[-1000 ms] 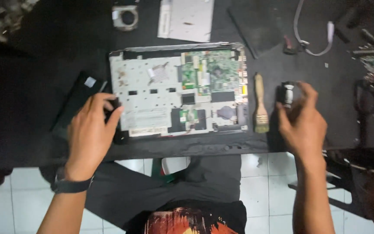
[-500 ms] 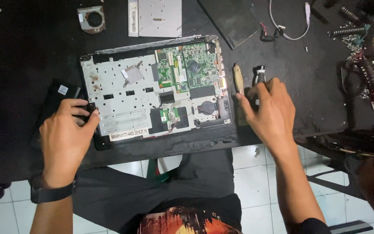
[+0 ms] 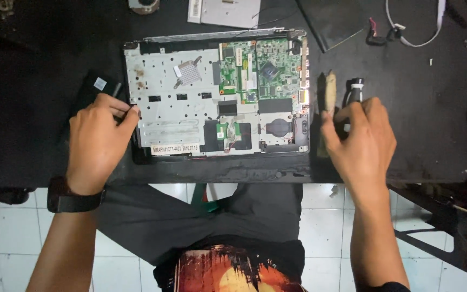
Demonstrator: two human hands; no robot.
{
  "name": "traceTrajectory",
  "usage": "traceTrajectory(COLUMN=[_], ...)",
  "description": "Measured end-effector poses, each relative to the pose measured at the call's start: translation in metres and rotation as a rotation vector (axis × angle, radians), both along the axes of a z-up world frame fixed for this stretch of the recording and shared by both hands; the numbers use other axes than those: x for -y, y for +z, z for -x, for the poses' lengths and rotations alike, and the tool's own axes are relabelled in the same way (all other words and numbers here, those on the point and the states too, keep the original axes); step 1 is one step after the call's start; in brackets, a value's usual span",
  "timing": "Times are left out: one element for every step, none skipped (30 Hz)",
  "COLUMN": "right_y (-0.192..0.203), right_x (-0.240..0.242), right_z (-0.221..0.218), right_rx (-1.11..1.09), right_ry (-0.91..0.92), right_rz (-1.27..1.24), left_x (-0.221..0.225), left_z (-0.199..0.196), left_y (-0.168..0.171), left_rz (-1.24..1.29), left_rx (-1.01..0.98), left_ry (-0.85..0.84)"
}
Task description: Disassembling, cleaning, and reassembling internal laptop components using a screwdriver and brush.
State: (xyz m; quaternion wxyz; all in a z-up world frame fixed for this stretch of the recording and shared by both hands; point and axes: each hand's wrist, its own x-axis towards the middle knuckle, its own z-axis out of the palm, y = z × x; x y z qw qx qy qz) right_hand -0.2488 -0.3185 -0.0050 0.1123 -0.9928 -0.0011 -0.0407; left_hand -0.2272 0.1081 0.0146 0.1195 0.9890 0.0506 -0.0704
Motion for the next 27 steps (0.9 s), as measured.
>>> traceTrajectory(right_y=[0.001, 0.001, -0.001, -0.004, -0.006, -0.001, 0.004, 0.009, 0.011, 0.014, 0.016, 0.012, 0.008, 0.004, 0.004, 0.005, 0.005, 0.005, 0.005, 0.004, 0.008, 0.012, 0.016, 0.014, 0.012, 0.011, 0.007], right_x=[0.0, 0.001, 0.002, 0.004, 0.005, 0.006, 0.005, 0.004, 0.005, 0.006, 0.007, 0.009, 0.012, 0.015, 0.009, 0.004, -0.001, -0.018, -0.035, -0.052, -0.073, -0.094, -0.115, -0.121, -0.127, -0.133, -0.129], right_z=[0.001, 0.001, 0.003, 0.004, 0.005, 0.007, 0.009, 0.009, 0.016, 0.022, 0.029, 0.037, 0.045, 0.052, 0.056, 0.062, 0.068, 0.072, 0.076, 0.082, 0.085, 0.089, 0.094, 0.094, 0.095, 0.097, 0.092], right_rx=[0.022, 0.045, 0.043, 0.071, 0.1, 0.098, 0.052, 0.007, 0.007, 0.003, -0.007, -0.01, 0.056, 0.126, 0.126, 0.107, 0.086, 0.087, 0.109, 0.133, 0.134, 0.145, 0.154, 0.159, 0.124, 0.081, 0.078], right_ry=[-0.003, -0.006, -0.004, -0.003, -0.002, 0.004, -0.046, -0.094, -0.087, -0.13, -0.172, -0.161, -0.159, -0.158, -0.147, -0.158, -0.17, -0.17, -0.122, -0.076, -0.078, -0.031, 0.016, 0.016, 0.205, 0.386, 0.383], right_rz=[-0.008, -0.016, -0.02, -0.047, -0.074, -0.075, -0.188, -0.305, -0.309, -0.535, -0.764, -0.765, -0.893, -1.02, -1.02, -1.265, -1.512, -1.505, -1.53, -1.555, -1.548, -1.437, -1.326, -1.317, -1.252, -1.181, -1.174], left_x=[0.001, 0.002, 0.002, 0.003, 0.003, 0.004, 0.004, 0.003, 0.001, -0.002, -0.004, -0.001, 0.002, 0.005, 0.011, 0.018, 0.025, 0.036, 0.048, 0.059, 0.066, 0.074, 0.082, 0.085, 0.089, 0.092, 0.09], left_z=[0.0, 0.0, 0.002, 0.004, 0.006, 0.008, 0.011, 0.012, 0.013, 0.015, 0.018, 0.024, 0.03, 0.035, 0.041, 0.049, 0.056, 0.06, 0.065, 0.07, 0.074, 0.079, 0.083, 0.085, 0.086, 0.089, 0.091], left_y=[0.003, 0.006, 0.009, 0.011, 0.014, 0.017, 0.021, 0.025, 0.023, 0.021, 0.018, 0.019, 0.021, 0.021, 0.025, 0.028, 0.032, 0.031, 0.03, 0.03, 0.024, 0.019, 0.013, 0.013, 0.014, 0.014, 0.015], left_rz=[0.014, 0.028, 0.024, 0.045, 0.065, 0.064, 0.209, 0.352, 0.348, 0.575, 0.802, 0.801, 0.876, 0.953, 0.955, 1.103, 1.252, 1.258, 1.292, 1.325, 1.332, 1.369, 1.406, 1.415, 1.455, 1.493, 1.5], left_rx=[0.002, 0.005, 0.003, 0.015, 0.027, 0.026, 0.067, 0.114, 0.116, 0.068, 0.019, 0.025, -0.005, -0.032, -0.024, -0.044, -0.064, -0.066, -0.01, 0.044, 0.04, 0.114, 0.188, 0.187, 0.161, 0.131, 0.125], left_ry=[0.009, 0.018, 0.02, 0.039, 0.058, 0.064, 0.079, 0.094, 0.101, 0.18, 0.258, 0.268, 0.352, 0.433, 0.439, 0.446, 0.453, 0.453, 0.442, 0.43, 0.429, 0.419, 0.41, 0.406, 0.435, 0.47, 0.471])
